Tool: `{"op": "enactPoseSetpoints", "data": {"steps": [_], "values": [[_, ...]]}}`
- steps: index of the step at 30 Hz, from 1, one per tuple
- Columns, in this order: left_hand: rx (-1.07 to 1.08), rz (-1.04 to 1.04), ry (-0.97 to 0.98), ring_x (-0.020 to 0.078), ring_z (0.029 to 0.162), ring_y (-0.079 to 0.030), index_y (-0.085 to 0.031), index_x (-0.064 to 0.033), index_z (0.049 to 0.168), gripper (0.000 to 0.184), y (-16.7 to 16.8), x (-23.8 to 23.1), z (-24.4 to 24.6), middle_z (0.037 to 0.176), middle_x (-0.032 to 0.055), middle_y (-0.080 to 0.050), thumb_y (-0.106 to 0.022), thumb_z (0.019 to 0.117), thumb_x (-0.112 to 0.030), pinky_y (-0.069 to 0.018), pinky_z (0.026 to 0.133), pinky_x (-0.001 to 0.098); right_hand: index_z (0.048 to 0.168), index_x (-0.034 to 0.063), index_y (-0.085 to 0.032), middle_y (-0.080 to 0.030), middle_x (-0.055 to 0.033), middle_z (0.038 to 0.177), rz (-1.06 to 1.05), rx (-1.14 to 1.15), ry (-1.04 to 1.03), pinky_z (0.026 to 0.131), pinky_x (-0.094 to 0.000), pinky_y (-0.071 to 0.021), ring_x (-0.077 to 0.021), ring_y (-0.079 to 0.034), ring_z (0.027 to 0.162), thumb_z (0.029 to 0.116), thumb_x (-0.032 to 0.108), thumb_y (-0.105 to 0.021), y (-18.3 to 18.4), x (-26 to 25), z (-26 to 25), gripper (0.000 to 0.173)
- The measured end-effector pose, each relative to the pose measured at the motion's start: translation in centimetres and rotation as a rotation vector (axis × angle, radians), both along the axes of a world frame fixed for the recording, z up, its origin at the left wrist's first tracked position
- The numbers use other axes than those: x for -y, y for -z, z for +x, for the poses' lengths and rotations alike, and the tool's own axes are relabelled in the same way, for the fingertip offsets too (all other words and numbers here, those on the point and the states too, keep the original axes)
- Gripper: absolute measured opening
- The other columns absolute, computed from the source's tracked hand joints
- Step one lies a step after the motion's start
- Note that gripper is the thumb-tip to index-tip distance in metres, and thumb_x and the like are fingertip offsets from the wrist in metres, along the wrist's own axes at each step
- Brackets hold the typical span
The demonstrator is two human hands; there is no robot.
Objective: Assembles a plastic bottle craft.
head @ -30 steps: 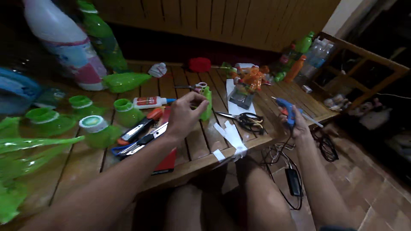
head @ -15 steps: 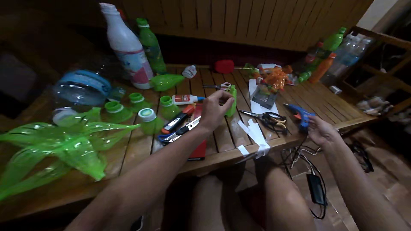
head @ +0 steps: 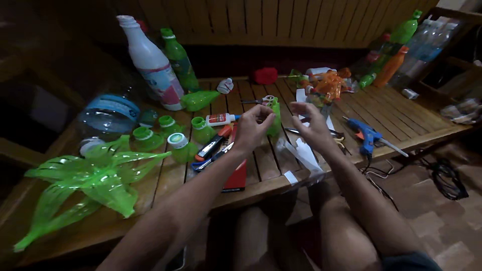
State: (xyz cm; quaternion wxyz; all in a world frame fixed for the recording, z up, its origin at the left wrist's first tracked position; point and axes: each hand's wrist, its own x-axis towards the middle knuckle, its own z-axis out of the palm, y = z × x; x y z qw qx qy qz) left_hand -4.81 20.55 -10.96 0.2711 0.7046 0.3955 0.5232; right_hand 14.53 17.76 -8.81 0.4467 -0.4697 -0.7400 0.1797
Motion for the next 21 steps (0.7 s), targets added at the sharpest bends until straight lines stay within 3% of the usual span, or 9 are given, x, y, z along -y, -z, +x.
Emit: {"op": "enactPoseSetpoints", "data": {"steps": [3, 6, 15, 21], "values": [[0.022, -0.010, 0.032, 0.0024, 0.085, -0.066, -0.067, 0.0001, 0.109, 0.016, -0.1, -0.2, -0.2, 0.096, 0.0043, -0.069, -0.066, 0.0986, -0.012, -0.0556, 0.079, 0.0200, 0.134, -0.0059, -0.054, -0.061, -0.0223, 0.126, -0.005, -0.044, -0.088, 0.091, -0.0384, -0.0535, -0.0255, -0.063, 0.111, 0.0965, 0.008, -0.060, 1.1, -2.3, -0.4, 0.040], [0.028, -0.009, 0.056, 0.0006, 0.084, -0.066, -0.066, -0.0004, 0.109, 0.015, 0.0, -0.1, -0.2, 0.095, 0.0024, -0.070, -0.067, 0.0981, -0.011, -0.0556, 0.078, 0.0186, 0.126, -0.0039, -0.057, -0.065, -0.0145, 0.116, 0.026, -0.123, -0.153, 0.083, -0.0303, -0.0544, -0.0152, -0.064, 0.100, 0.0947, 0.010, -0.063, 1.5, -2.9, -0.3, 0.035], [0.042, -0.004, 0.114, -0.0028, 0.079, -0.065, -0.064, -0.0007, 0.109, 0.013, 0.0, 0.1, 0.0, 0.090, -0.0014, -0.071, -0.065, 0.0984, -0.008, -0.0549, 0.075, 0.0157, 0.107, -0.0014, -0.066, -0.066, -0.0080, 0.105, 0.053, -0.217, -0.179, 0.077, -0.0233, -0.0532, -0.0074, -0.063, 0.089, 0.0944, 0.013, -0.067, 2.8, -3.1, -0.6, 0.019], [0.048, 0.033, 0.110, -0.0015, 0.083, -0.067, -0.067, -0.0010, 0.107, 0.011, 0.2, 0.2, 0.1, 0.093, -0.0008, -0.071, -0.066, 0.0978, -0.008, -0.0566, 0.079, 0.0164, 0.106, -0.0012, -0.064, -0.064, -0.0049, 0.104, 0.057, -0.264, -0.255, 0.078, -0.0191, -0.0538, -0.0017, -0.062, 0.088, 0.0961, 0.011, -0.062, 3.6, -2.9, -0.3, 0.016]]}}
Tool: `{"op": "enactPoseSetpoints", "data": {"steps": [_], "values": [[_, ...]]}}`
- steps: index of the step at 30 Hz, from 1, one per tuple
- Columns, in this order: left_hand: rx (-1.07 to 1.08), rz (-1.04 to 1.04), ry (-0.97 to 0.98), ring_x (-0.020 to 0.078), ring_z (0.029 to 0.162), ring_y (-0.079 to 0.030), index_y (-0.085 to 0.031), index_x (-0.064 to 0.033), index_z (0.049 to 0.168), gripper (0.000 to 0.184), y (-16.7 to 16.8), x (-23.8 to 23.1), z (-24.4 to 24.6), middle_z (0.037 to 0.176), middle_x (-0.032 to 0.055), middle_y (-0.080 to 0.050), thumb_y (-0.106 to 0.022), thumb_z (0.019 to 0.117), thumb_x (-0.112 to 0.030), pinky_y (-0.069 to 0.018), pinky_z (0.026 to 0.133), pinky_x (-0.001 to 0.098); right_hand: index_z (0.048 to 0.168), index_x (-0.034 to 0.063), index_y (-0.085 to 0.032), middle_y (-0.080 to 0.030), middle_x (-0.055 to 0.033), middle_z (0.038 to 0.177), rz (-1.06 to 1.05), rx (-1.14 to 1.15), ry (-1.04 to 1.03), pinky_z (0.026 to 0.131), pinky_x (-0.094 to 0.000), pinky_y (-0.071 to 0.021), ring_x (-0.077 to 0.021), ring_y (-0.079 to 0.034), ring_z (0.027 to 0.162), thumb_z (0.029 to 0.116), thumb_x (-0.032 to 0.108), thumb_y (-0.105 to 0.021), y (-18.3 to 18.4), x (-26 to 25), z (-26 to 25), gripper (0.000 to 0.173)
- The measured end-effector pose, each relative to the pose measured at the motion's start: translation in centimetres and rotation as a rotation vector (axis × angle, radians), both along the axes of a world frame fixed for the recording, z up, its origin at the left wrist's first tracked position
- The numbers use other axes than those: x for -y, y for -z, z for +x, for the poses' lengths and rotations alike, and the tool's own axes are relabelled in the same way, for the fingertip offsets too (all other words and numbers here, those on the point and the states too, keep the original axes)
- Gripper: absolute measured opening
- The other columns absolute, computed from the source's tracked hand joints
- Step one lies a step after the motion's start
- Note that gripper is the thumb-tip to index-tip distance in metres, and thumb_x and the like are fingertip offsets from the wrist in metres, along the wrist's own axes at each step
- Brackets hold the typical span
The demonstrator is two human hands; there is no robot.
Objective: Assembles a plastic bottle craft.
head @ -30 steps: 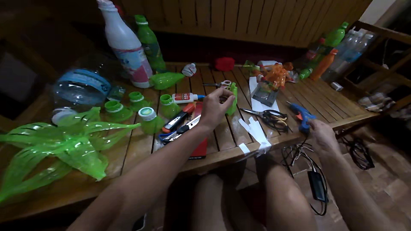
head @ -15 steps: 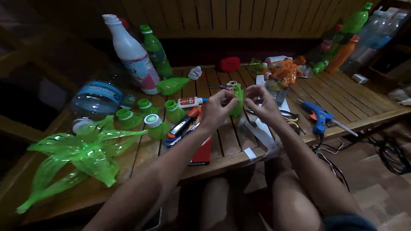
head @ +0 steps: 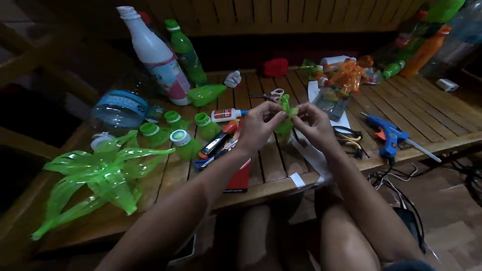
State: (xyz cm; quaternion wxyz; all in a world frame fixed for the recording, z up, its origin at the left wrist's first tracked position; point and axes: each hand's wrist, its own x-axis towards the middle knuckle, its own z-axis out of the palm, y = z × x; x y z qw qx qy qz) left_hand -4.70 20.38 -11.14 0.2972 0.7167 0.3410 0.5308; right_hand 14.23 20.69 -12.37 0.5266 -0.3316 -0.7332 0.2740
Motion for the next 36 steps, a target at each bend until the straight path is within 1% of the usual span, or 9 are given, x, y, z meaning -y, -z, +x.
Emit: {"op": "enactPoseSetpoints", "data": {"steps": [2, 7, 11, 17, 21, 24, 26, 28, 36], "values": [[0.013, 0.001, -0.020, 0.0001, 0.084, -0.068, -0.068, -0.0004, 0.107, 0.012, 0.1, 0.0, 0.1, 0.094, 0.0007, -0.072, -0.067, 0.0973, -0.008, -0.0578, 0.080, 0.0179, 0.108, -0.0024, -0.063, -0.065, -0.0050, 0.103, 0.008, -0.001, -0.011, 0.080, -0.0196, -0.0544, -0.0017, -0.063, 0.089, 0.0970, 0.010, -0.061, 0.1, 0.1, 0.0, 0.017], [0.005, 0.046, -0.078, 0.0038, 0.084, -0.068, -0.071, 0.0007, 0.107, 0.013, 0.4, 0.3, 0.7, 0.099, 0.0051, -0.069, -0.069, 0.0963, -0.007, -0.0583, 0.078, 0.0194, 0.110, -0.0036, -0.063, -0.067, -0.0053, 0.102, 0.017, -0.008, 0.001, 0.083, -0.0203, -0.0558, -0.0028, -0.065, 0.092, 0.0985, 0.008, -0.060, 0.2, 0.3, -0.3, 0.017], [-0.026, 0.114, -0.117, 0.0057, 0.086, -0.068, -0.073, 0.0016, 0.109, 0.016, 0.6, 0.4, 0.9, 0.100, 0.0075, -0.069, -0.069, 0.0965, -0.007, -0.0587, 0.079, 0.0199, 0.109, -0.0010, -0.063, -0.067, -0.0019, 0.097, -0.014, -0.038, 0.022, 0.080, -0.0192, -0.0565, -0.0010, -0.066, 0.086, 0.0994, 0.008, -0.061, 0.1, 0.4, -0.4, 0.014], [-0.059, 0.162, -0.148, 0.0073, 0.088, -0.069, -0.073, 0.0010, 0.112, 0.018, 0.6, 0.5, 1.1, 0.104, 0.0092, -0.069, -0.067, 0.0985, -0.009, -0.0588, 0.080, 0.0202, 0.109, -0.0009, -0.063, -0.068, -0.0018, 0.097, -0.042, -0.069, 0.042, 0.078, -0.0194, -0.0579, -0.0013, -0.067, 0.087, 0.0991, 0.008, -0.062, -0.2, 0.8, -0.5, 0.013], [-0.045, 0.125, -0.147, 0.0073, 0.089, -0.069, -0.073, 0.0010, 0.113, 0.018, 0.5, 0.5, 1.1, 0.104, 0.0087, -0.069, -0.067, 0.0982, -0.008, -0.0591, 0.081, 0.0211, 0.110, -0.0011, -0.062, -0.067, -0.0019, 0.100, -0.039, -0.086, 0.035, 0.079, -0.0193, -0.0585, -0.0009, -0.067, 0.088, 0.0991, 0.006, -0.062, -0.2, 0.8, -0.5, 0.014], [-0.005, 0.035, -0.131, 0.0075, 0.089, -0.071, -0.068, 0.0020, 0.118, 0.022, 0.1, 0.8, 1.2, 0.105, 0.0084, -0.071, -0.067, 0.0973, -0.006, -0.0600, 0.081, 0.0234, 0.110, -0.0009, -0.062, -0.067, -0.0015, 0.099, -0.024, -0.085, 0.028, 0.078, -0.0194, -0.0585, -0.0010, -0.067, 0.088, 0.0991, 0.006, -0.062, -0.1, 0.8, -0.5, 0.013], [0.014, 0.010, -0.134, 0.0061, 0.085, -0.071, -0.066, 0.0015, 0.113, 0.018, -0.1, 1.0, 1.4, 0.102, 0.0068, -0.071, -0.068, 0.0961, -0.005, -0.0601, 0.079, 0.0228, 0.109, -0.0011, -0.062, -0.068, -0.0019, 0.098, -0.017, -0.081, 0.028, 0.079, -0.0197, -0.0585, -0.0014, -0.067, 0.087, 0.0991, 0.007, -0.062, -0.1, 0.7, -0.5, 0.013], [0.014, 0.022, -0.140, 0.0051, 0.085, -0.070, -0.068, 0.0013, 0.109, 0.015, -0.1, 1.0, 1.4, 0.100, 0.0060, -0.072, -0.069, 0.0953, -0.004, -0.0594, 0.079, 0.0213, 0.107, -0.0004, -0.063, -0.068, -0.0018, 0.097, -0.016, -0.081, 0.042, 0.079, -0.0198, -0.0585, -0.0012, -0.068, 0.086, 0.0982, 0.007, -0.063, -0.1, 0.7, -0.5, 0.012], [0.024, 0.058, -0.139, 0.0027, 0.085, -0.069, -0.068, 0.0013, 0.105, 0.012, -0.1, 1.1, 1.6, 0.099, 0.0055, -0.072, -0.070, 0.0935, -0.002, -0.0584, 0.080, 0.0180, 0.103, 0.0002, -0.062, -0.068, -0.0014, 0.095, -0.025, -0.107, 0.044, 0.077, -0.0192, -0.0587, -0.0007, -0.068, 0.084, 0.0969, 0.005, -0.064, -0.1, 0.8, -0.6, 0.008]]}}
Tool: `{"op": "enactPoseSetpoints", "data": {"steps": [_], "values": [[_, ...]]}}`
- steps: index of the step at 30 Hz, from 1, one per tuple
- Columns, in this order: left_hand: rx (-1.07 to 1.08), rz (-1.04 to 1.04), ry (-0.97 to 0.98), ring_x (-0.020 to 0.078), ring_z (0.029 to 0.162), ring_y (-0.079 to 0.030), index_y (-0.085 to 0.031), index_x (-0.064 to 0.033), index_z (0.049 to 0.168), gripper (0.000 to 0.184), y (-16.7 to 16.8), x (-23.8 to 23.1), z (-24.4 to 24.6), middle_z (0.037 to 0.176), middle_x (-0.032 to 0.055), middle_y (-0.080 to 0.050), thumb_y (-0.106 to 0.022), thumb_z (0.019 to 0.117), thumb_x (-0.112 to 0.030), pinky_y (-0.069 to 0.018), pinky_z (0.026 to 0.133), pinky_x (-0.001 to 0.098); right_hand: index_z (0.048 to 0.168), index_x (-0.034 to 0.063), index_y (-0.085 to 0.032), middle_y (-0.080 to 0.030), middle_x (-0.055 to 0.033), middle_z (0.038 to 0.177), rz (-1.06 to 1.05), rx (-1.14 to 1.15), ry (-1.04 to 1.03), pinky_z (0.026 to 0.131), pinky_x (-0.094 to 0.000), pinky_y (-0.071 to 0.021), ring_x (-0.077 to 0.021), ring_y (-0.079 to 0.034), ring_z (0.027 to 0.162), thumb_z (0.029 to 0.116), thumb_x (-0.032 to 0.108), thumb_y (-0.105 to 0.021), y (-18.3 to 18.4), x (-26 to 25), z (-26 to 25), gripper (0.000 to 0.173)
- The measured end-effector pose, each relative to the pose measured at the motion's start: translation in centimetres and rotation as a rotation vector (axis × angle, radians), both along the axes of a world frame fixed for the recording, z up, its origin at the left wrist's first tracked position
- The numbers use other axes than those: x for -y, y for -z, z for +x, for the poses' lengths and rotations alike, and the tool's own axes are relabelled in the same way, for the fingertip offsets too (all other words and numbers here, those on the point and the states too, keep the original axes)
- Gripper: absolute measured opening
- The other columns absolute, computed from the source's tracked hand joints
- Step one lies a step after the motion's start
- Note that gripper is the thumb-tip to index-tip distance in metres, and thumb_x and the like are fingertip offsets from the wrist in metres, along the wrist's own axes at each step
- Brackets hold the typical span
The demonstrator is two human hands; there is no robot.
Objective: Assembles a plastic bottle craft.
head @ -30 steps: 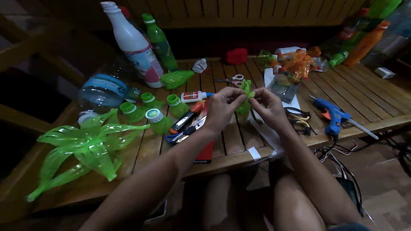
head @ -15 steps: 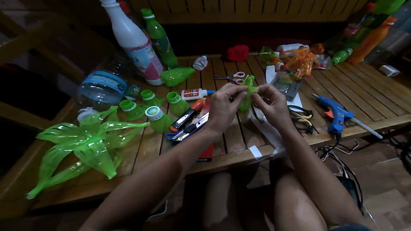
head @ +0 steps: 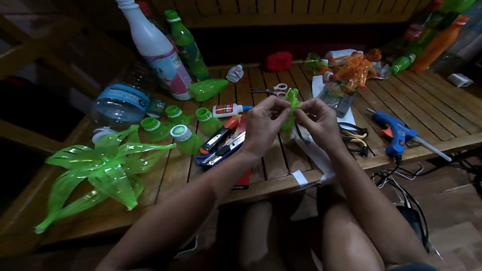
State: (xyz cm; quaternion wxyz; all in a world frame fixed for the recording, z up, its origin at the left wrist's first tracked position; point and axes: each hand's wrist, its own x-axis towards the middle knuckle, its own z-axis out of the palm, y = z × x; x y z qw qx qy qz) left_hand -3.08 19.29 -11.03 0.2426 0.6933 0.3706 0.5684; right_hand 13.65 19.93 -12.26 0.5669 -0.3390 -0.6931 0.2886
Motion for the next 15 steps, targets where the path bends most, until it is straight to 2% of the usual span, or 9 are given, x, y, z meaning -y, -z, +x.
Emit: {"op": "enactPoseSetpoints", "data": {"steps": [15], "values": [[0.018, 0.014, 0.014, 0.0025, 0.084, -0.069, -0.069, 0.0008, 0.105, 0.011, 0.13, -0.02, 0.05, 0.098, 0.0048, -0.072, -0.069, 0.0937, -0.001, -0.0586, 0.079, 0.0178, 0.102, 0.0016, -0.063, -0.068, 0.0004, 0.092, -0.001, 0.001, 0.017, 0.076, -0.0184, -0.0580, 0.0001, -0.067, 0.083, 0.0968, 0.008, -0.065, -0.17, -0.10, -0.05, 0.008]]}}
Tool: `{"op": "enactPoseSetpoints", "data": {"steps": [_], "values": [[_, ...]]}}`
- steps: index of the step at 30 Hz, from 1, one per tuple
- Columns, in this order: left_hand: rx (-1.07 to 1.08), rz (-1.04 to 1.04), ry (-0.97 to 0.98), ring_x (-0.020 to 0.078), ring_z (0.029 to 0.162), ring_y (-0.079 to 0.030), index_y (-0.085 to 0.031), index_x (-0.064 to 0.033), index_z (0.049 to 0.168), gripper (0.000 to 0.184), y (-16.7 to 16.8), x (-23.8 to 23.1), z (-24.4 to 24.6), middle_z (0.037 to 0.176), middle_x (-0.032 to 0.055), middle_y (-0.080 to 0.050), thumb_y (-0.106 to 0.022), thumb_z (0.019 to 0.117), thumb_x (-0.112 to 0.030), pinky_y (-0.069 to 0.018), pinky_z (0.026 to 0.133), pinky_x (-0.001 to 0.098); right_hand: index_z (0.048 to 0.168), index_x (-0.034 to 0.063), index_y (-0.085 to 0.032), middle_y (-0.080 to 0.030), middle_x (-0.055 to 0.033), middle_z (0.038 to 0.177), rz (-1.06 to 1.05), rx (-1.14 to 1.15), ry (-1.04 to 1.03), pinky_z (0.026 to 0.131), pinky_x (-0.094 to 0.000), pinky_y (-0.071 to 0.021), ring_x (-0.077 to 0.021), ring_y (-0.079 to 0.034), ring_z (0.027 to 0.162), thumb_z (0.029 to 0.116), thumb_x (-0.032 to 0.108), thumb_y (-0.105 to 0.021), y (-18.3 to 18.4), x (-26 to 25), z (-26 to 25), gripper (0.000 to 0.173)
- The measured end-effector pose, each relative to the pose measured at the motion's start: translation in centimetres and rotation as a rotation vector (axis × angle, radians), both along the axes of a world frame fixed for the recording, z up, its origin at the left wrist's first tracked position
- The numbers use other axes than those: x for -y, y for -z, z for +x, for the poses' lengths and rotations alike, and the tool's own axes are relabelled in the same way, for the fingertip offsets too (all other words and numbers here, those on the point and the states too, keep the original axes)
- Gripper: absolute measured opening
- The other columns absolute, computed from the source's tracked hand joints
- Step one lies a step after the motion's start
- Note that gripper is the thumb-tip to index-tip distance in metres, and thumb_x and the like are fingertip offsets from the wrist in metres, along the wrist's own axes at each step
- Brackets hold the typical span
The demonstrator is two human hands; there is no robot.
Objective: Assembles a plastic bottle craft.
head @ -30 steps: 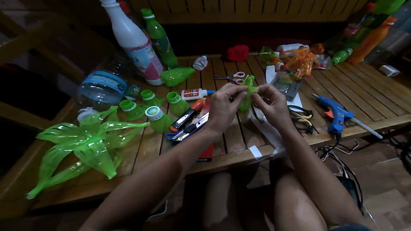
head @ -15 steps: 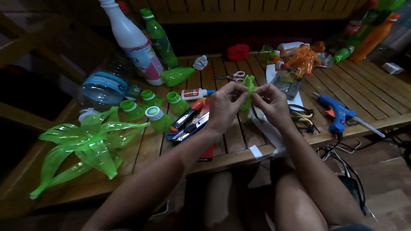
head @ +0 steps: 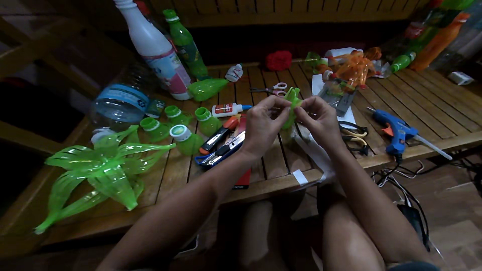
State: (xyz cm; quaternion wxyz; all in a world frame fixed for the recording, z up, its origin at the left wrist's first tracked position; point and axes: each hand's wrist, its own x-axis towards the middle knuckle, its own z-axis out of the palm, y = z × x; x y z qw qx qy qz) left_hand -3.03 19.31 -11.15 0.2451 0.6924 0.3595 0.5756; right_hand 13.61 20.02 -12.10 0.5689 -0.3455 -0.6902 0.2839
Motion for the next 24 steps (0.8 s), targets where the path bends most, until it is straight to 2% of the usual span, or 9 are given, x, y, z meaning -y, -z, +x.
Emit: {"op": "enactPoseSetpoints", "data": {"steps": [6, 14, 24], "values": [[-0.035, 0.004, -0.015, 0.0028, 0.085, -0.069, -0.070, 0.0008, 0.106, 0.012, -0.07, 0.11, -0.05, 0.101, 0.0062, -0.071, -0.068, 0.0952, -0.004, -0.0584, 0.079, 0.0181, 0.101, 0.0015, -0.063, -0.067, 0.0006, 0.091, 0.000, -0.002, 0.006, 0.075, -0.0181, -0.0576, 0.0003, -0.066, 0.082, 0.0963, 0.008, -0.065, -0.09, 0.05, 0.01, 0.009], [0.008, -0.023, -0.002, 0.0015, 0.082, -0.070, -0.070, -0.0008, 0.108, 0.014, -0.35, 0.34, 0.08, 0.095, 0.0025, -0.073, -0.070, 0.0955, -0.007, -0.0589, 0.077, 0.0177, 0.101, 0.0018, -0.063, -0.067, 0.0013, 0.091, -0.007, -0.009, 0.002, 0.075, -0.0175, -0.0577, 0.0009, -0.066, 0.083, 0.0964, 0.007, -0.065, -0.15, 0.07, -0.05, 0.008], [-0.025, -0.077, 0.001, 0.0006, 0.080, -0.067, -0.071, -0.0013, 0.105, 0.011, -0.70, 0.31, -0.09, 0.097, 0.0022, -0.071, -0.068, 0.0970, -0.009, -0.0572, 0.076, 0.0168, 0.102, 0.0017, -0.063, -0.067, 0.0011, 0.091, -0.006, -0.003, -0.007, 0.076, -0.0177, -0.0580, 0.0008, -0.066, 0.082, 0.0963, 0.008, -0.066, -0.14, 0.11, -0.04, 0.009]]}}
